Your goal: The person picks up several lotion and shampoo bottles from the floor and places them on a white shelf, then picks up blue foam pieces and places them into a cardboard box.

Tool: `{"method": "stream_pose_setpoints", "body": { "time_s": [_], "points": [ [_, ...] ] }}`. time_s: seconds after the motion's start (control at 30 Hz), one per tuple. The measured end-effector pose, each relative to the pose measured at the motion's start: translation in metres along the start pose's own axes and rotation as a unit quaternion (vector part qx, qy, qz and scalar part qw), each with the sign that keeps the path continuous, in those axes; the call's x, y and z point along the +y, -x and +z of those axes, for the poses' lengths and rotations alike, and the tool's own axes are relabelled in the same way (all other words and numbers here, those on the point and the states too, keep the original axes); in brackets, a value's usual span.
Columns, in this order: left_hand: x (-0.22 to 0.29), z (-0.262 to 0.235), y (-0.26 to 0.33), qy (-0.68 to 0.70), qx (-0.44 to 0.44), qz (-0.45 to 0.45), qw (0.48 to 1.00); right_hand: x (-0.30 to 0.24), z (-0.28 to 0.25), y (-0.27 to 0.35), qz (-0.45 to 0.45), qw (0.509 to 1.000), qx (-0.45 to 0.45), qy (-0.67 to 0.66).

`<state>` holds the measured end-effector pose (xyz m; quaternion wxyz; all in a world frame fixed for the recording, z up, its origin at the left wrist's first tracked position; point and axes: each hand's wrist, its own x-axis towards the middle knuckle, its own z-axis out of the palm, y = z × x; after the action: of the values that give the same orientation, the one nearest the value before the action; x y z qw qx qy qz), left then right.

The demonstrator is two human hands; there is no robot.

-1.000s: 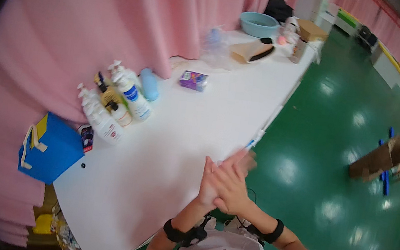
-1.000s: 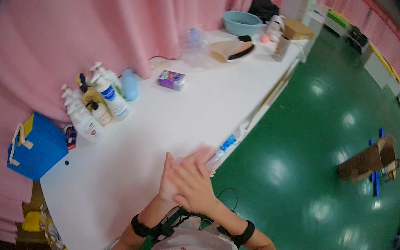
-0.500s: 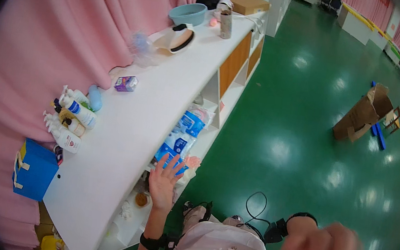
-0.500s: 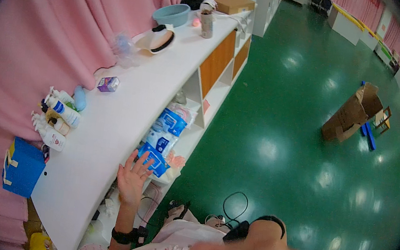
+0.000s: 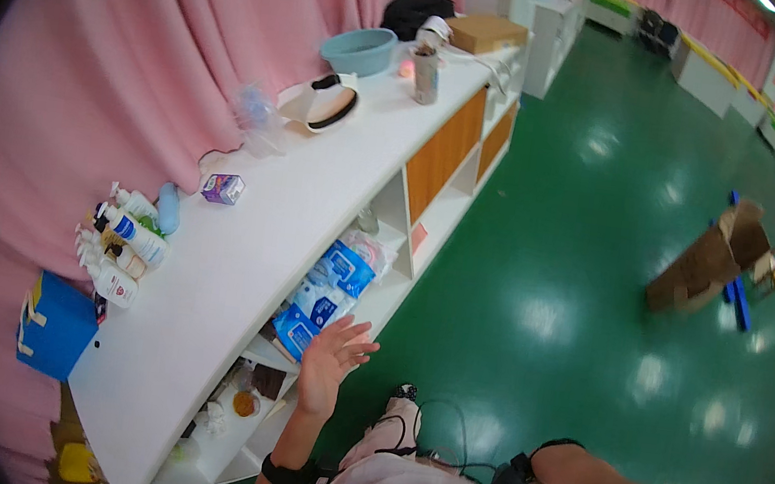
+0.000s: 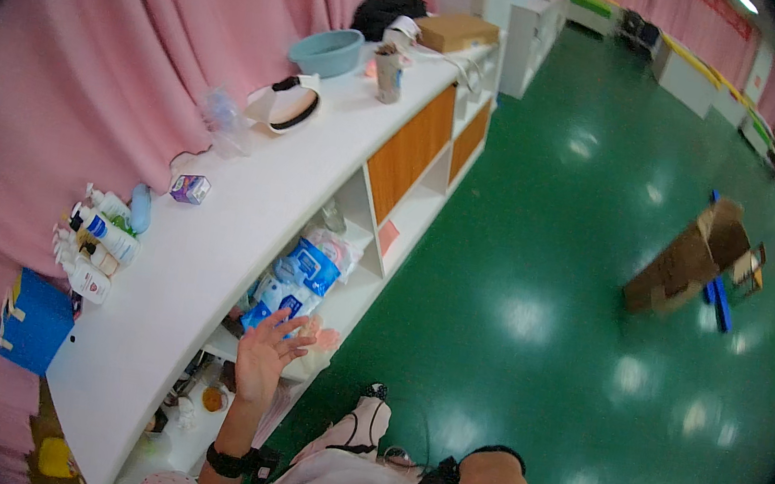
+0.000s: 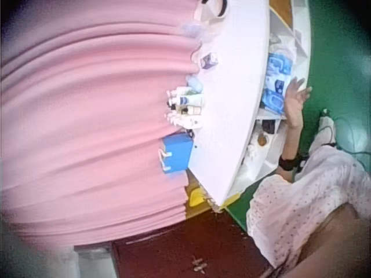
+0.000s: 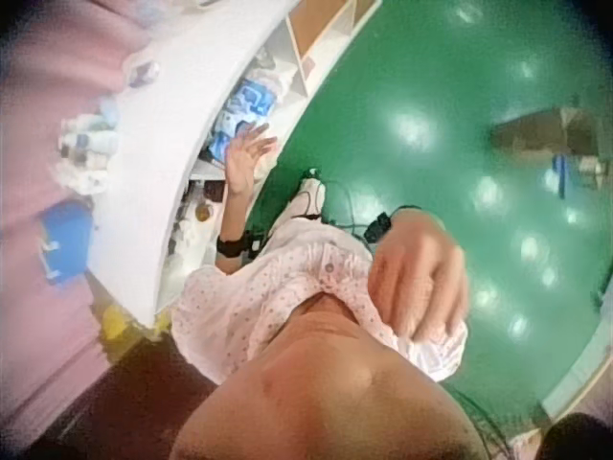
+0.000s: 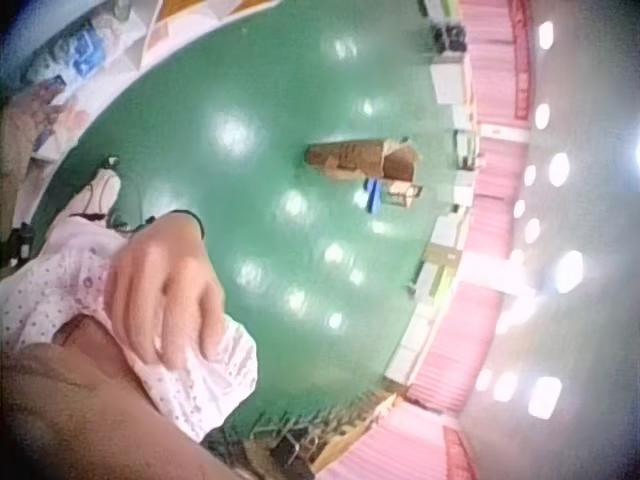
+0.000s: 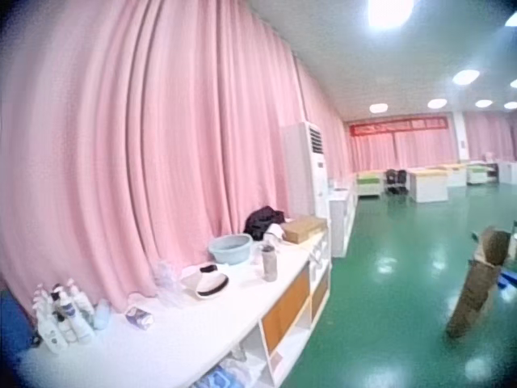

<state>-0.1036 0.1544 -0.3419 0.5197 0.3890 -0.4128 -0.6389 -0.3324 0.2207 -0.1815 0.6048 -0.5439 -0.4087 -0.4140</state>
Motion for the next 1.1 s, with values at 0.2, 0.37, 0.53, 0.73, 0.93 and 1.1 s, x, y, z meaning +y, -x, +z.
{"method": "stream_pose_setpoints", "body": {
  "time_s": [0.2,0.37,0.53,0.73,0.93,1.1],
  "points": [
    [-0.012,-0.037,-0.077,0.028,0.049,0.029,0.998,0.039,-0.205,0.094,0.561,0.779,0.131,0.246],
    [0.001,-0.055,-0.155,0.038,0.129,0.029,0.991,0.076,-0.395,0.139,0.670,0.394,0.118,0.618],
    [0.016,-0.066,-0.199,0.011,0.202,0.060,0.978,0.113,-0.558,0.067,0.393,0.332,0.153,0.844],
    [0.036,-0.090,-0.240,-0.099,0.336,0.070,0.934,0.132,-0.677,0.053,0.365,0.448,0.104,0.809],
    [0.049,-0.100,-0.286,-0.143,0.430,0.092,0.887,0.085,-0.681,0.036,0.365,0.473,0.193,0.779],
    [0.050,-0.085,-0.341,-0.148,0.425,0.066,0.891,0.049,-0.703,0.045,0.385,0.639,0.452,0.488]
  ]
}}
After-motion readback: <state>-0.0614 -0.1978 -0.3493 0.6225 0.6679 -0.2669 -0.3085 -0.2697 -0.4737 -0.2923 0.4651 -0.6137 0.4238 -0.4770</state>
